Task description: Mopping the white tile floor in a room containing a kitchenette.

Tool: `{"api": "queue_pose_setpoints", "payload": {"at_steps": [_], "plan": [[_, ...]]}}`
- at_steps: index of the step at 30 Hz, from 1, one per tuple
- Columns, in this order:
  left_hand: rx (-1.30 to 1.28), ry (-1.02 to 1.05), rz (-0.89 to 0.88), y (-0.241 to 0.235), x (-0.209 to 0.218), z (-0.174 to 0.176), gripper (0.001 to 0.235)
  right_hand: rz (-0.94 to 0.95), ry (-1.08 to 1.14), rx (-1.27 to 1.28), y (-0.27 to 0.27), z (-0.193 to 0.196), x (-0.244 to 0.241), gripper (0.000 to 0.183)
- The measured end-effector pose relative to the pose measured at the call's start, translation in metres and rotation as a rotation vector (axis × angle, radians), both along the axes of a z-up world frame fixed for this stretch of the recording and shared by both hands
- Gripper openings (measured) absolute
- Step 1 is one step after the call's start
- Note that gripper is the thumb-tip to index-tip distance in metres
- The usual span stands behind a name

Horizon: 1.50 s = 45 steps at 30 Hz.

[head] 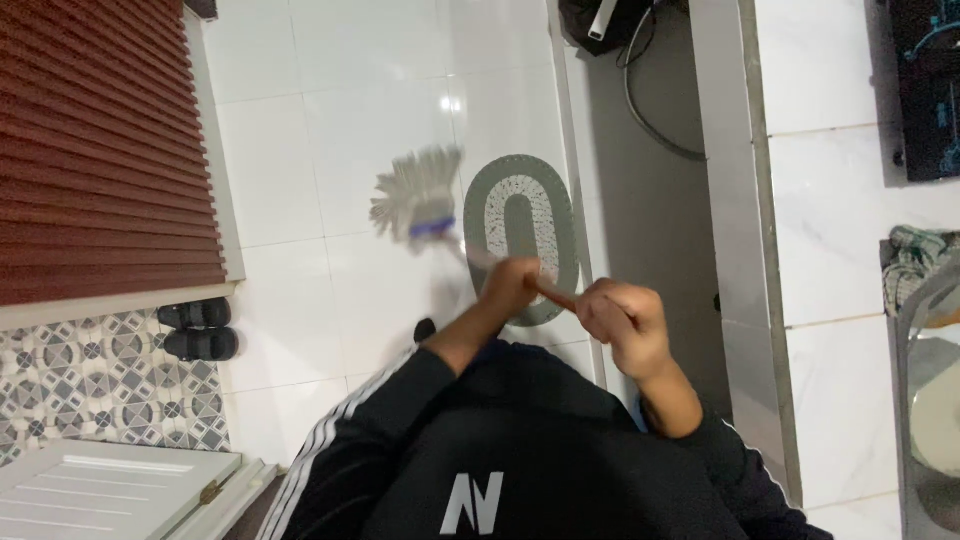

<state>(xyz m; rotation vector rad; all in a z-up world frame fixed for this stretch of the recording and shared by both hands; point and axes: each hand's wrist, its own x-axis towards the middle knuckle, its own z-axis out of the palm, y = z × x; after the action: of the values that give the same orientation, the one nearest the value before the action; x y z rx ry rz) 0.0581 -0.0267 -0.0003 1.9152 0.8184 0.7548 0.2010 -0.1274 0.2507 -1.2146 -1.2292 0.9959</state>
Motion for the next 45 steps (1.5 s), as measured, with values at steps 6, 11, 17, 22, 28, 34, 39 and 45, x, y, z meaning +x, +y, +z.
{"api": "queue_pose_setpoints", "payload": {"at_steps": [6, 11, 17, 22, 28, 34, 39, 45], "plan": [[-0.198, 0.239, -0.083, -0.050, -0.027, 0.008, 0.030, 0.033, 0.314, -0.202, 0.010, -0.004, 0.013, 0.034], [-0.347, 0.404, -0.249, -0.045, -0.033, -0.017, 0.038, -0.030, 0.361, -0.333, 0.038, -0.049, 0.018, 0.035], [-0.258, 0.454, -0.248, -0.023, -0.013, 0.003, 0.035, -0.106, 0.277, -0.271, 0.043, -0.025, 0.027, 0.035], [-0.170, 0.313, -0.210, 0.018, 0.000, 0.034, 0.027, -0.113, 0.231, -0.099, 0.047, 0.016, 0.020, 0.033], [-0.013, 0.143, -0.079, 0.063, -0.028, 0.001, 0.017, -0.049, 0.088, 0.020, 0.058, -0.014, -0.006, 0.033], [0.042, 0.273, 0.047, 0.109, -0.108, -0.007, 0.022, 0.110, 0.038, -0.056, 0.097, -0.053, -0.064, 0.032], [0.171, 0.242, 0.001, 0.147, -0.118, -0.046, 0.014, 0.066, 0.034, -0.096, 0.125, -0.092, -0.061, 0.035], [0.023, 0.265, -0.199, 0.163, -0.039, -0.024, 0.012, -0.235, -0.093, -0.051, 0.123, -0.022, -0.043, 0.038]]}}
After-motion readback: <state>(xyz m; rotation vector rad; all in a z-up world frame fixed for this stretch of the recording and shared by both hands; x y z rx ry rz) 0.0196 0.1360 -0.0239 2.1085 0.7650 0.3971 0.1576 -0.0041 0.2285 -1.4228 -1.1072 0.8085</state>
